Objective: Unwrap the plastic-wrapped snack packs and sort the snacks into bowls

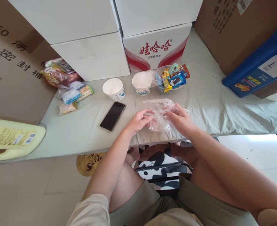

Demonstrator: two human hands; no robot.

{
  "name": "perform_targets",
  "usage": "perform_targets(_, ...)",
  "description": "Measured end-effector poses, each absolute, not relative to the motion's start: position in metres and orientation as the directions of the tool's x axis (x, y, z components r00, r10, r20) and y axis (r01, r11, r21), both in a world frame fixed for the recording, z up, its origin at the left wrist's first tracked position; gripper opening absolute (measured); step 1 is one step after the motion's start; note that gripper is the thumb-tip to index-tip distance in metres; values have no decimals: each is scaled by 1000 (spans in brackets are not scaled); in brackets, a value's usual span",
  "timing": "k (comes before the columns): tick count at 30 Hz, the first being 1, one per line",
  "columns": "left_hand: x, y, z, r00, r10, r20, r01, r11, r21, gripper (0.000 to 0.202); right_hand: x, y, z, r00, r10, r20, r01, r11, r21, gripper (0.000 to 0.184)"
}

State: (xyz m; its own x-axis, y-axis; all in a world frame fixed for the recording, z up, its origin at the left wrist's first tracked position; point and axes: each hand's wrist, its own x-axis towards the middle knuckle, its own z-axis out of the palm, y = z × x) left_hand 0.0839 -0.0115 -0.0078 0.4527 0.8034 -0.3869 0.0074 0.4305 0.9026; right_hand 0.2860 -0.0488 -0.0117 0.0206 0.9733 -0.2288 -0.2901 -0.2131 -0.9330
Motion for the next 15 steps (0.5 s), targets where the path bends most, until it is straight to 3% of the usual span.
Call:
perform_targets(3,82,-12,-13,428,857,-288,15,312,950,33,287,-49,-10,-14,959,-284,-329,-273,-904,54)
perform_targets(6,77,-11,-14,466,845,-263,3,295,956,41,288,-50,-11,-112,934,-338,-246,-356,-902,41)
perform_targets(9,73,-10,-9,471,838,-275,-58,340,939,49,287,-51,-10,-117,957,-264,-323,-288,-902,35)
perform_targets(13,71,-8,-1,441,861,-254,-288,403,869,30,292,-50,-3,-178,964,-197,-441,-258,-860,28)
perform_targets(15,70,-7,0,468,844,-261,-311,434,846,29,297,-49,0,-262,948,-182,-456,-288,-842,24)
